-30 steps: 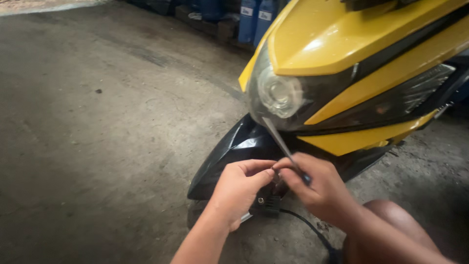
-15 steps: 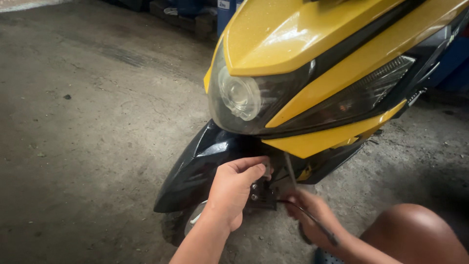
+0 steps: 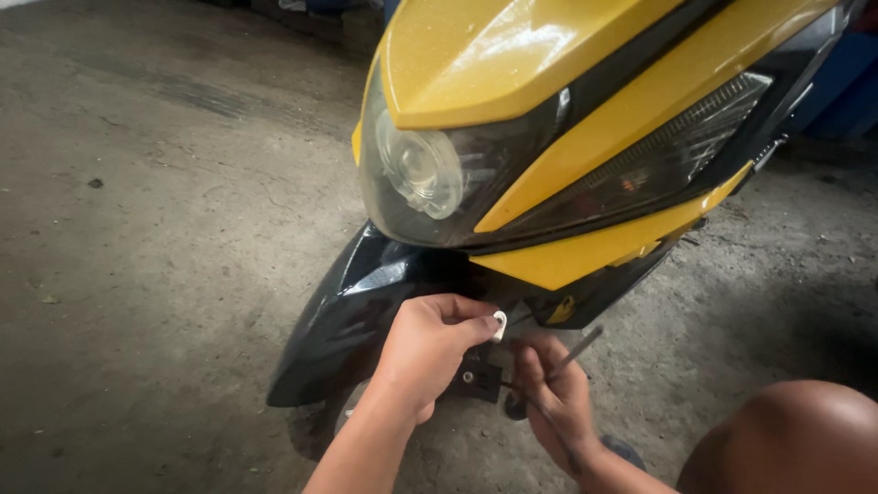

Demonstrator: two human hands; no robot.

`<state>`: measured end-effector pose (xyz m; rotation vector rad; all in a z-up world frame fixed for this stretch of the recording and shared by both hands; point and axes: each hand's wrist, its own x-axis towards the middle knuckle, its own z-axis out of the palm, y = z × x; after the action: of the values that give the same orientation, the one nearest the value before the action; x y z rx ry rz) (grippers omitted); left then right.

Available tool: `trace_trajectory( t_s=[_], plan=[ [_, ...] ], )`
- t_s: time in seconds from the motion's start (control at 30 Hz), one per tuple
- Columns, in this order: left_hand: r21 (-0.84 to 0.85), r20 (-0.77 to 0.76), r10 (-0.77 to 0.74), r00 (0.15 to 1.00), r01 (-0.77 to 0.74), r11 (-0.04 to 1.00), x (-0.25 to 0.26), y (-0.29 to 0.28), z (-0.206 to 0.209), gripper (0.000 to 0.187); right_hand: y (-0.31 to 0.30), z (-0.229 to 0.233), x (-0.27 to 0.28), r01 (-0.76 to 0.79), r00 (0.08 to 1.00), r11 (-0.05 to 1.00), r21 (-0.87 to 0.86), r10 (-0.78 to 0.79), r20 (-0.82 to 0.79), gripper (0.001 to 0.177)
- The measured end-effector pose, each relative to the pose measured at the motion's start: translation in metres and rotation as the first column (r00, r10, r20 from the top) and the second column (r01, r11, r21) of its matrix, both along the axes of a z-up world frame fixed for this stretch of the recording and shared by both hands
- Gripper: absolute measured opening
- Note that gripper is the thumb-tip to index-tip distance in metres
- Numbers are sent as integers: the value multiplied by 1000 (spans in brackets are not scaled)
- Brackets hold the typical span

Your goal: The person assembles a small auxiliary light by hand, inserting a bolt and nut, and then mounts the light onto the front fairing of a yellow scooter using a screwdriver.

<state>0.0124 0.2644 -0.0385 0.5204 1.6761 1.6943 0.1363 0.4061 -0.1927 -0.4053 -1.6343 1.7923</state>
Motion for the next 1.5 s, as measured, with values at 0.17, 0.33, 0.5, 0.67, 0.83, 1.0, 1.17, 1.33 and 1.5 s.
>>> trace_trajectory(
  t_s=[0.17,0.33,0.5,0.67,0.83,1.0,1.17,1.33,1.5],
  plan=[
    [-36,-3,-8,1000,8,999,1,2,0,23,-5,24,-9,15,1000,998,59,-14,-9,25],
    [-1,60,-43,997,43,999,2,1,-1,21,-11,49,-6,24,992,995,95,-35,118,25],
    [37,94,-70,993,67,997,5,-1,-2,19,-12,70,-2,-22,1000,993,112,24,-18,18],
    [189,147,-188,971,159,969,7,-7,-5,22,-14,84,7,-44,999,994,101,43,5,15],
    [267,252,-247,936,178,947,8,-11,-1,23,-20,93,11,-27,997,986,167,39,-69,13],
    [225,412,-187,892,99,969,12,-12,4,18,-27,101,13,30,999,988,149,-34,27,15],
    [246,443,-181,878,75,966,11,-11,1,19,-31,108,9,52,990,996,74,-61,128,19],
    [312,492,-185,851,26,950,14,-10,-8,23,-33,110,10,60,996,994,92,-66,65,18],
    [339,467,-149,872,-21,940,13,-13,-13,25,-35,115,8,37,995,999,23,-39,97,21]
  ],
)
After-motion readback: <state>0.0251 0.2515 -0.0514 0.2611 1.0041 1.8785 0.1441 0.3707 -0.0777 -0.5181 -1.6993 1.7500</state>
